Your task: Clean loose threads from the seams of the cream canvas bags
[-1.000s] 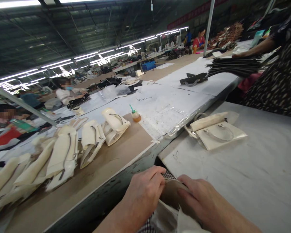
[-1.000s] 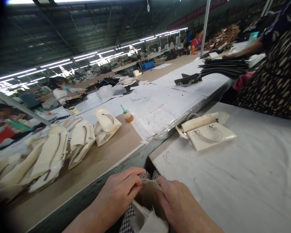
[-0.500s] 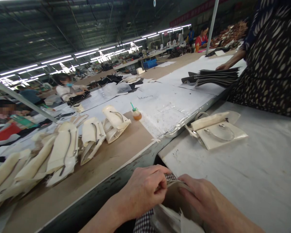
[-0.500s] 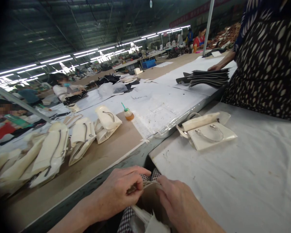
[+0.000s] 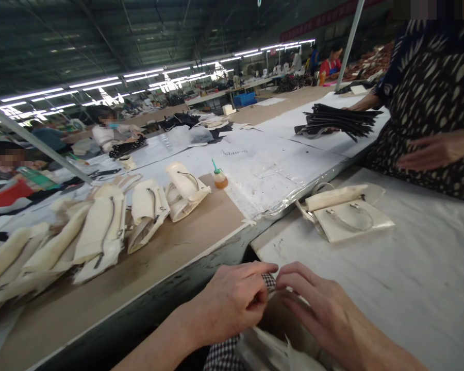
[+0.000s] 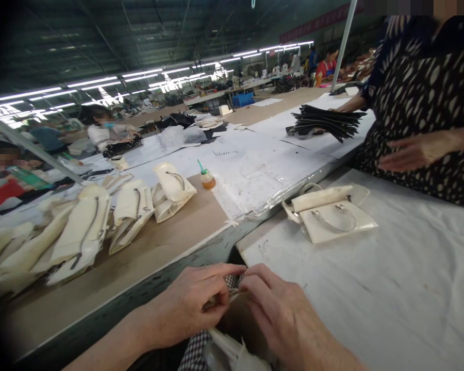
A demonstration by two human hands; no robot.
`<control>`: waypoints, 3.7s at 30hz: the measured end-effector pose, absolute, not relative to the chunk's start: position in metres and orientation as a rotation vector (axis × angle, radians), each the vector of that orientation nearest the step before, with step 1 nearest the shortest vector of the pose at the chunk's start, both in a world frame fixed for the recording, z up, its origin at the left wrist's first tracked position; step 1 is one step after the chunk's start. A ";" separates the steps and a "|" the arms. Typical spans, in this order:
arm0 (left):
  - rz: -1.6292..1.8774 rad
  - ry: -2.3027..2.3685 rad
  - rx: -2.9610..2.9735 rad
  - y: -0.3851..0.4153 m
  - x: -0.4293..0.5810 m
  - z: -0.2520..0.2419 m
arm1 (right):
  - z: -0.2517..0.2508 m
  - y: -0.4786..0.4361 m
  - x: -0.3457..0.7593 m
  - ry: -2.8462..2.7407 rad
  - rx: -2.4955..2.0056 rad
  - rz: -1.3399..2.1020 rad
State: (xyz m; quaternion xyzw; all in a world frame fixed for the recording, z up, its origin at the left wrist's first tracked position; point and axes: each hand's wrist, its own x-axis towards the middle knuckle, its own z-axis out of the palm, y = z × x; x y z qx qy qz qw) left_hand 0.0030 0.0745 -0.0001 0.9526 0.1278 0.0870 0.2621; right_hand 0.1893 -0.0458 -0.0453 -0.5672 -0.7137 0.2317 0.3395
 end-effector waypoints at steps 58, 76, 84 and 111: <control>0.364 0.427 2.639 0.055 -0.003 -0.002 | -0.047 -0.032 0.188 -1.975 -1.194 0.317; 0.592 0.447 2.521 0.051 -0.006 -0.013 | -0.041 -0.033 0.181 -2.075 -1.334 0.159; 0.677 0.382 2.513 0.051 -0.003 -0.020 | -0.046 -0.032 0.181 -2.024 -1.224 0.195; 1.011 0.327 2.414 0.030 0.000 -0.034 | -0.046 -0.035 0.187 -1.979 -1.072 0.225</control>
